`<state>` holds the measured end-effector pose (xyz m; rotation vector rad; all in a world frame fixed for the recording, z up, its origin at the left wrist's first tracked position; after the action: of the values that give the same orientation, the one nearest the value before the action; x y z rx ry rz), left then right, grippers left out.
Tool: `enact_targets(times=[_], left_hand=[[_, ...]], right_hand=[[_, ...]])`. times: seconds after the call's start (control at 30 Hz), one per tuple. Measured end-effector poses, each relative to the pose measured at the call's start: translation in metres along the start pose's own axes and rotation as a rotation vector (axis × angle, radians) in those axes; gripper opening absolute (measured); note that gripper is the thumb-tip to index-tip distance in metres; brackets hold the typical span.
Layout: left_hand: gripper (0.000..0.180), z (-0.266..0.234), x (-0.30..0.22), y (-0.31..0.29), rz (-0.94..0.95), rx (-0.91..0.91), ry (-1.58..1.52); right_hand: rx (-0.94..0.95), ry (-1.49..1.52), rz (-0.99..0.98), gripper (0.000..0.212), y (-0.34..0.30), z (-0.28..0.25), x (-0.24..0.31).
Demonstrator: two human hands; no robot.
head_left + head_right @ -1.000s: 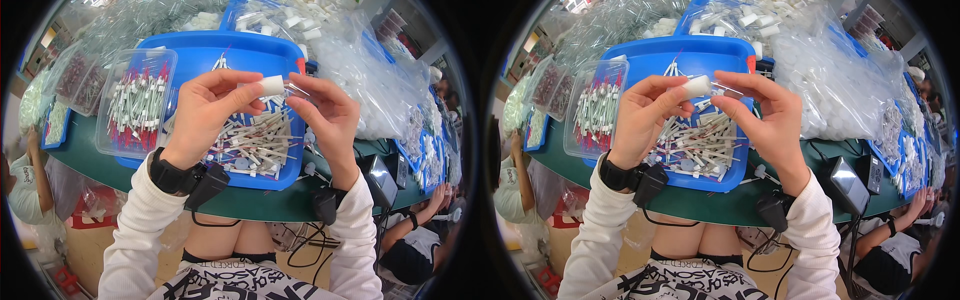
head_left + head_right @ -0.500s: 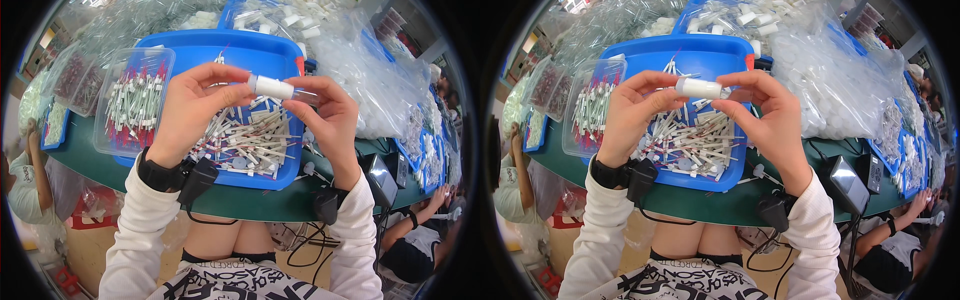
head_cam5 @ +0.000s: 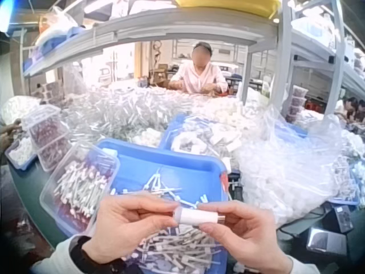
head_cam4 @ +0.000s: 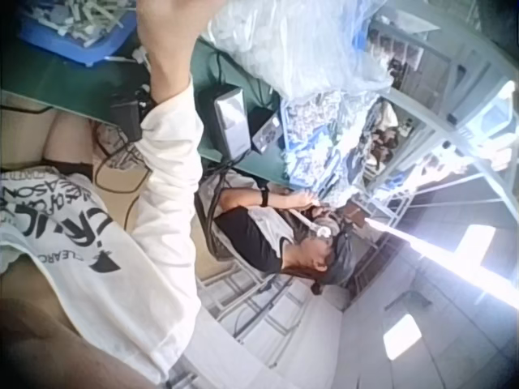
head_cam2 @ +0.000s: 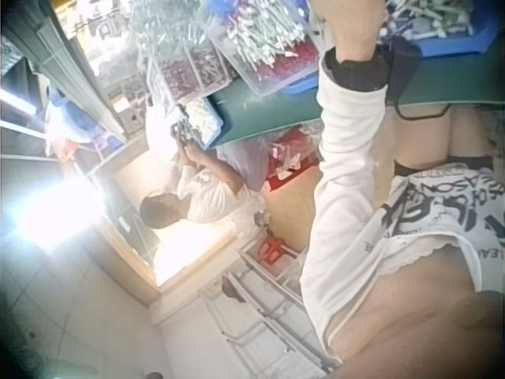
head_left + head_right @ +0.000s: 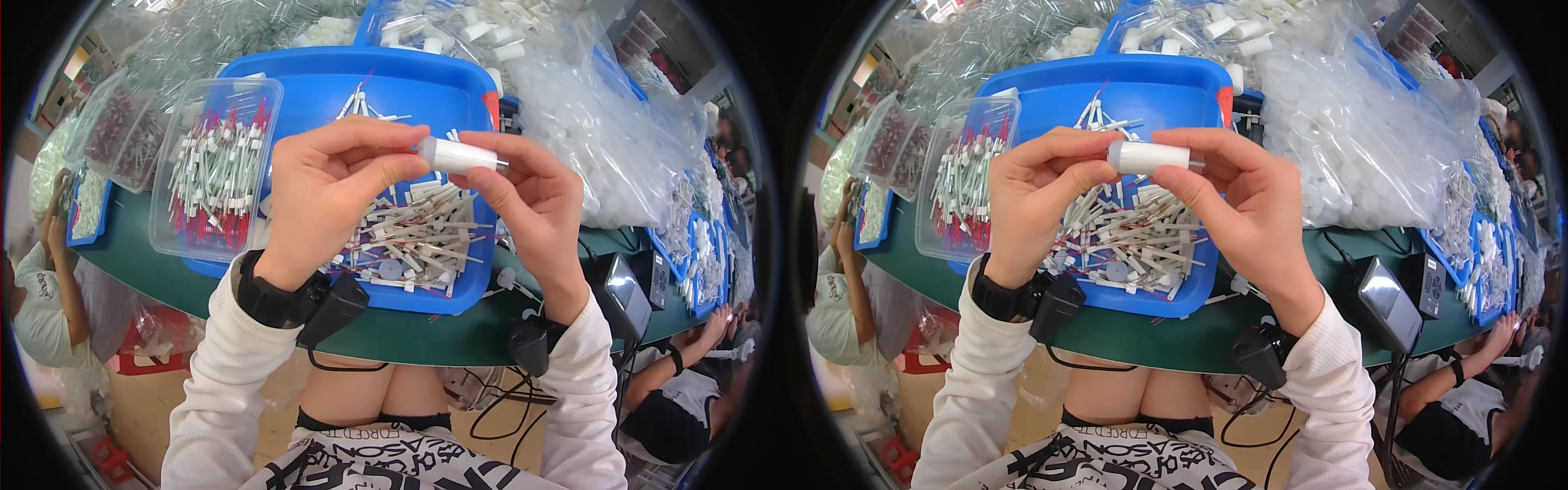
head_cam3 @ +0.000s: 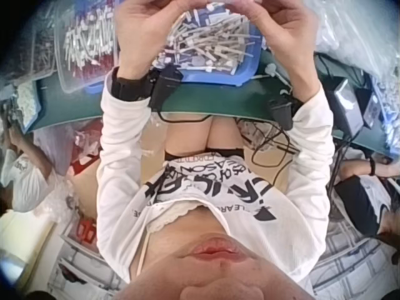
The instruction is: The person repeatedly picks up small white cylindrical plastic pieces and thin wires with red tips from a blue tray. They insert the wire into the cylinder and place the assembled unit back into the tray. The process is repeated continuously throughout the clip.
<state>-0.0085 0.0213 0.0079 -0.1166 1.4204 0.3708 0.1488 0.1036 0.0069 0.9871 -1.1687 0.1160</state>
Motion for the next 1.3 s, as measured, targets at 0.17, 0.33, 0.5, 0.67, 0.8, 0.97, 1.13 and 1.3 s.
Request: enact_targets(times=[0.17,0.33,0.5,0.67,0.8,0.97,1.13,1.3], left_hand=[[0.018,-0.005,0.002,0.0,0.014,0.006,0.075],[0.017,-0.003,0.003,0.001,0.004,0.016,0.064],[0.02,-0.003,0.003,-0.004,-0.032,0.114,0.055],[0.022,-0.001,0.007,-0.001,-0.033,0.062,0.012],[0.024,0.001,0.003,-0.003,0.008,0.057,0.019],[0.026,0.003,0.001,-0.006,0.117,0.086,0.046],[0.024,0.0,0.001,-0.007,0.194,0.113,0.158],[0.022,0.003,0.002,-0.009,0.266,0.077,0.28]], right_hand=[[0.052,-0.123,-0.03,0.024,-0.002,-0.002,0.001],[-0.002,-0.196,-0.011,0.023,-0.005,0.0,0.002],[-0.086,-0.116,0.047,0.019,-0.005,0.0,0.01],[-0.039,-0.121,-0.087,0.021,-0.002,0.0,0.008],[0.049,-0.164,-0.199,0.025,-0.001,-0.001,0.003],[0.066,-0.388,-0.181,0.027,-0.003,0.005,0.009],[0.111,-0.558,-0.316,0.029,-0.005,0.004,0.008],[0.136,-0.602,-0.359,0.029,-0.004,0.006,0.012]])
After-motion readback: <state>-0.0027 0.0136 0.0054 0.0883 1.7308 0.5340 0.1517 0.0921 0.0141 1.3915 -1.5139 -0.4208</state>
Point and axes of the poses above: each hand's wrist, its own y-axis towards the middle knuckle, its own z-axis out of the palm, x = y × z, the point moved 2 cm from there along y, towards the middle knuckle, and after that the axes turned 13 degrees about -z, right-handed, at the moved point
